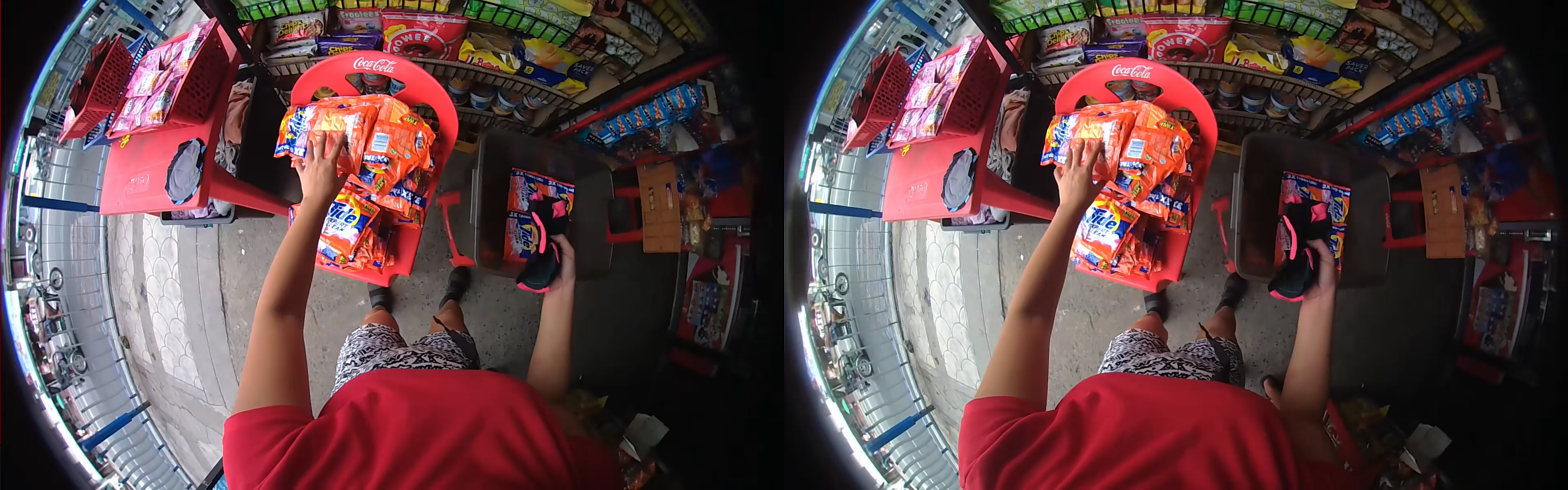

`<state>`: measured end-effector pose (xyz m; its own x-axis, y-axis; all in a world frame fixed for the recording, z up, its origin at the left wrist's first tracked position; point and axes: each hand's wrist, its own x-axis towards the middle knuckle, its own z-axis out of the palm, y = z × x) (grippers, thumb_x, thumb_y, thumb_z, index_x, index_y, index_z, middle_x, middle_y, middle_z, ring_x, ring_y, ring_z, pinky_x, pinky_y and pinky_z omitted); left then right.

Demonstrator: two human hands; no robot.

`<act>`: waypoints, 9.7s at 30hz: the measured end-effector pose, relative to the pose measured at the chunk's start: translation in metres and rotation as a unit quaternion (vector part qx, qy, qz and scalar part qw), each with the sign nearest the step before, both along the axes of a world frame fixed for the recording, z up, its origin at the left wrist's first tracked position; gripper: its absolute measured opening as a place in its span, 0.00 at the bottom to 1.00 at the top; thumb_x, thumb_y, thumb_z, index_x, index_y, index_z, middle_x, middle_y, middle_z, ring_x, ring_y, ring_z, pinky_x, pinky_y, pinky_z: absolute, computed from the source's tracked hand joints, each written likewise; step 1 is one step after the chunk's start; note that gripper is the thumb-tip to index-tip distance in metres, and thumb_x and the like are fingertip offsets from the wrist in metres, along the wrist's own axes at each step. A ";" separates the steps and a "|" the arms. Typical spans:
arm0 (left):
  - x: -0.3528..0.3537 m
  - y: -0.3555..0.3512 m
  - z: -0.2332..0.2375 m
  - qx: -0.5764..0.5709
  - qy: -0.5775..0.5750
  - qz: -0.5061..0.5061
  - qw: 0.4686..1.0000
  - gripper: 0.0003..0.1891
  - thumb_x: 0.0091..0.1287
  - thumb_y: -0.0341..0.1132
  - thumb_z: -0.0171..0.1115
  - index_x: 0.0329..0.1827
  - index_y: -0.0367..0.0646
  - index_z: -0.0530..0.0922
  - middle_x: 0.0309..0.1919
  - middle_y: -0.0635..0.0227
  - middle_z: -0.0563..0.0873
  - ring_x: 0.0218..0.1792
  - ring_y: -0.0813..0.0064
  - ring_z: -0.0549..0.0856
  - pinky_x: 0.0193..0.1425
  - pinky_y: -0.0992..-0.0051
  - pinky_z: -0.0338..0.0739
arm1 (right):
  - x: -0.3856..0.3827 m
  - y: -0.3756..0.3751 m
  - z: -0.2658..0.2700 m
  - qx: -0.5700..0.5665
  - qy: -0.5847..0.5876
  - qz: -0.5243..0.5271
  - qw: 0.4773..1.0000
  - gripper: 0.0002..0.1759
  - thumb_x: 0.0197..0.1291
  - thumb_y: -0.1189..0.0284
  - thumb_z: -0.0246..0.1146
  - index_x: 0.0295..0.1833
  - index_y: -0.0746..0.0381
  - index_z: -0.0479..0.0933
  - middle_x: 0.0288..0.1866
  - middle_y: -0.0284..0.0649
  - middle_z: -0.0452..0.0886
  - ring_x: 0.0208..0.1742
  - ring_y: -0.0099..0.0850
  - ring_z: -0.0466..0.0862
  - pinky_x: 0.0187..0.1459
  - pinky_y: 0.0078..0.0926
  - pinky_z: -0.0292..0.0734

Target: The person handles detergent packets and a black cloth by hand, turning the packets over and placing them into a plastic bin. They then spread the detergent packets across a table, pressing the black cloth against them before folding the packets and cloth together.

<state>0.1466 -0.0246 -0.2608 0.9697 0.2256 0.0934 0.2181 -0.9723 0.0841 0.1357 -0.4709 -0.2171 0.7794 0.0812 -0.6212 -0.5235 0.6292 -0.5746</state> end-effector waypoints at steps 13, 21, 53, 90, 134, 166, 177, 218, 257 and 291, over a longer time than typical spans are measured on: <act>0.028 0.085 0.061 -0.336 -0.154 -0.053 0.928 0.15 0.55 0.36 0.60 0.46 0.45 0.75 0.33 0.58 0.82 0.33 0.65 0.82 0.36 0.74 0.73 | -0.038 0.047 0.040 -0.072 -0.127 -0.078 0.986 0.36 0.45 0.84 0.49 0.64 0.52 0.58 0.59 0.41 0.65 0.58 0.35 0.68 0.55 0.30 0.66; 0.016 0.076 0.151 -0.653 -0.280 -0.055 0.701 0.10 0.59 0.29 0.58 0.43 0.37 0.74 0.37 0.71 0.81 0.38 0.84 0.77 0.44 0.82 0.69 | -0.026 0.098 0.072 -0.060 -0.183 0.034 0.981 0.30 0.46 0.81 0.52 0.60 0.56 0.64 0.58 0.39 0.66 0.57 0.32 0.68 0.57 0.28 0.64; -0.054 0.006 0.475 0.123 -0.446 -0.191 0.866 0.17 0.51 0.28 0.62 0.46 0.47 0.75 0.37 0.62 0.82 0.38 0.71 0.82 0.40 0.74 0.78 | 0.102 0.215 0.273 -0.410 -0.631 0.303 0.584 0.23 0.55 0.56 0.58 0.45 0.65 0.75 0.36 0.30 0.78 0.36 0.16 0.74 0.39 0.17 0.69; -0.043 -0.068 0.247 -0.730 -0.247 -0.127 0.625 0.11 0.50 0.23 0.65 0.37 0.32 0.76 0.31 0.64 0.82 0.30 0.81 0.80 0.36 0.82 0.73 | 0.063 0.192 0.226 -0.342 -0.602 0.211 0.690 0.18 0.54 0.56 0.59 0.35 0.62 0.79 0.29 0.27 0.79 0.29 0.12 0.75 0.34 0.12 0.68; -0.036 -0.100 0.217 -0.713 -0.269 -0.179 0.623 0.12 0.49 0.23 0.65 0.37 0.37 0.76 0.31 0.70 0.82 0.33 0.82 0.79 0.40 0.82 0.72 | 0.041 0.156 0.222 -0.326 -0.639 0.154 0.679 0.17 0.41 0.69 0.70 0.39 0.63 0.78 0.31 0.32 0.81 0.33 0.18 0.79 0.39 0.16 0.74; -0.093 -0.078 0.263 -0.812 -0.213 -0.222 0.496 0.32 0.46 0.28 0.66 0.56 0.37 0.63 0.46 0.62 0.76 0.46 0.69 0.78 0.52 0.68 0.73 | 0.016 0.123 0.085 0.246 -0.245 0.063 0.936 0.23 0.47 0.74 0.50 0.54 0.62 0.65 0.47 0.41 0.74 0.46 0.32 0.77 0.49 0.31 0.73; -0.062 -0.110 0.238 -0.757 -0.143 -0.213 0.601 0.09 0.53 0.26 0.63 0.38 0.39 0.77 0.31 0.71 0.82 0.32 0.83 0.79 0.38 0.82 0.72 | -0.023 0.144 0.147 -0.004 -0.473 0.144 0.869 0.25 0.57 0.59 0.52 0.56 0.62 0.64 0.51 0.36 0.73 0.49 0.26 0.74 0.50 0.27 0.71; -0.388 0.171 0.143 -0.552 -0.332 0.255 0.721 0.19 0.55 0.35 0.62 0.49 0.40 0.71 0.42 0.67 0.76 0.39 0.82 0.75 0.45 0.81 0.70 | -0.191 0.550 0.073 0.022 -0.299 0.297 0.907 0.18 0.43 0.82 0.62 0.45 0.67 0.71 0.42 0.37 0.76 0.42 0.27 0.77 0.45 0.25 0.71; -0.216 0.798 0.140 -0.863 -0.093 0.118 0.483 0.17 0.58 0.38 0.38 0.45 0.37 0.67 0.40 0.56 0.78 0.39 0.68 0.80 0.45 0.67 0.75 | -0.162 1.088 0.052 -0.373 -0.641 0.213 0.636 0.16 0.55 0.65 0.58 0.43 0.66 0.72 0.38 0.42 0.75 0.41 0.34 0.74 0.45 0.25 0.66; -0.200 0.880 -0.022 -0.041 0.000 -0.011 0.999 0.25 0.60 0.49 0.48 0.62 0.68 0.60 0.66 0.68 0.55 0.67 0.58 0.49 0.61 0.46 0.47 | -0.149 1.120 -0.074 -0.752 -0.364 0.298 0.461 0.31 0.54 0.47 0.48 0.65 0.39 0.55 0.69 0.38 0.48 0.69 0.45 0.46 0.58 0.65 0.40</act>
